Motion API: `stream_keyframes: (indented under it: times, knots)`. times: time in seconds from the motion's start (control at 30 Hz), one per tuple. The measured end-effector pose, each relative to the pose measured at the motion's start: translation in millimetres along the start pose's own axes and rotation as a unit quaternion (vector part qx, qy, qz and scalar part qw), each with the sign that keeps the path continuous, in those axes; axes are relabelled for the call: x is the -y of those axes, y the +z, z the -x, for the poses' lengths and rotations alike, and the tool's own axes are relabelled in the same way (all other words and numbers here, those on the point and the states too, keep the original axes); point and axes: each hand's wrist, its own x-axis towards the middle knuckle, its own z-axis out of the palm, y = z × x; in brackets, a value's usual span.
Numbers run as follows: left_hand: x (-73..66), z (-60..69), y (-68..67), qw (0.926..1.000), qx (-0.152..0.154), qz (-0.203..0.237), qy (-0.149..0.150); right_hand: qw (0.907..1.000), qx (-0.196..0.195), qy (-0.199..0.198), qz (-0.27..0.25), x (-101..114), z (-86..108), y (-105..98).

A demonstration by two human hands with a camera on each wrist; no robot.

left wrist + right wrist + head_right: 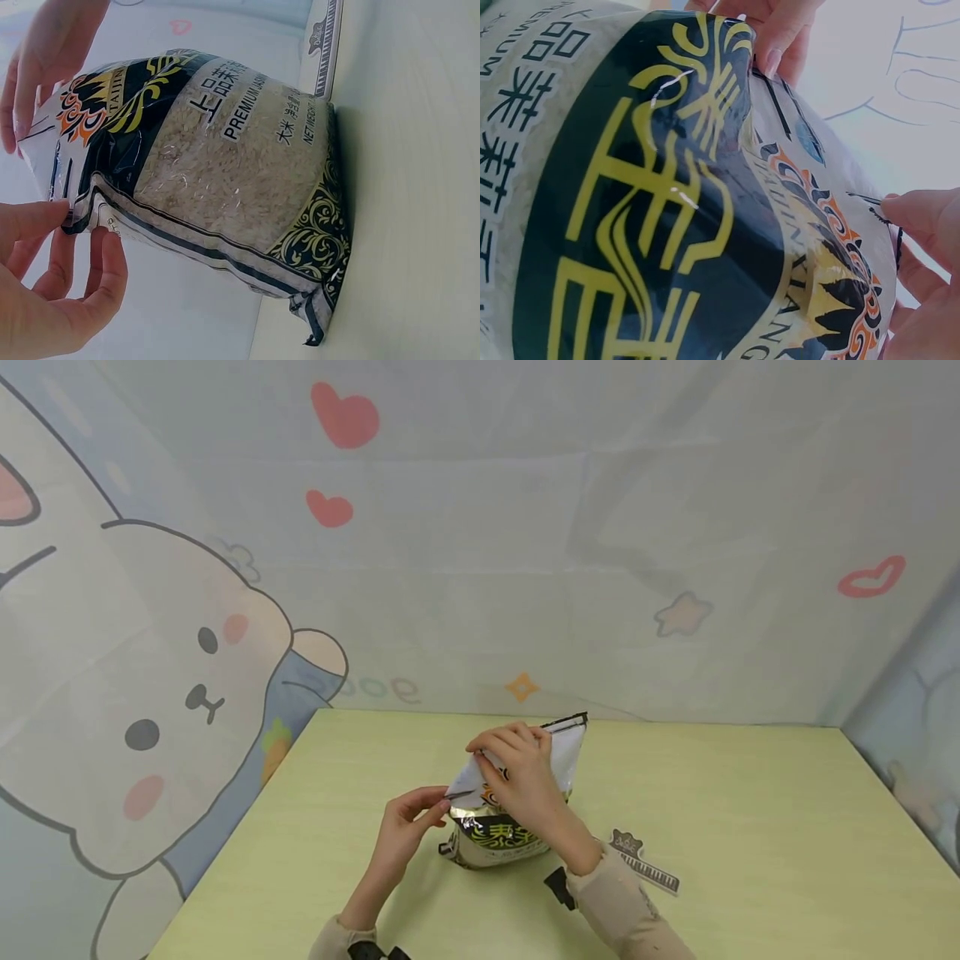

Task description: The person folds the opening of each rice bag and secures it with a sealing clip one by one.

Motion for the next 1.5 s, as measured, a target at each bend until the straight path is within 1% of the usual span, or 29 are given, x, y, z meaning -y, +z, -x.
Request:
stream_keyframes:
  times: [0.27, 0.43, 0.5, 0.67, 0.77, 0.9, 1.2, 1.5]
  knots:
    - [1.1, -0.5, -0.9, 0.9999, 0.008, -0.010, 0.001, 0.9997, -0.004, -0.010, 0.023, 0.6, 1.5, -2.8]
    - [0.5, 0.0, -1.5, 0.9999, 0.009, -0.004, 0.006, 0.9994, -0.006, -0.014, 0.031, 0.8, 4.1, -5.1]
    - [4.7, -1.0, -2.0, 0.9999, 0.008, 0.002, 0.010, 0.9993, -0.005, -0.013, 0.033, 1.1, 5.2, -6.2]
    - [22.4, -8.0, -1.9, 0.9997, 0.003, 0.012, 0.020, 0.9993, -0.003, -0.014, 0.033, -2.9, 7.8, -9.0]
    - [26.4, -9.9, -1.0, 0.9997, 0.000, 0.009, 0.025, 0.9993, -0.005, -0.018, 0.032, -6.5, 10.3, -9.6]
    - [27.7, -10.6, -0.2, 0.9995, -0.001, 0.005, 0.030, 0.9990, -0.011, -0.026, 0.034, -11.2, 13.8, -10.4]
    - [29.2, -12.0, 0.5, 0.9997, -0.003, 0.005, 0.022, 0.9981, -0.015, -0.032, 0.050, -12.8, 17.9, -14.6]
    - [28.1, -11.4, 1.5, 0.9999, -0.007, 0.008, 0.008, 0.9963, -0.023, -0.055, 0.062, -13.4, 22.9, -17.6]
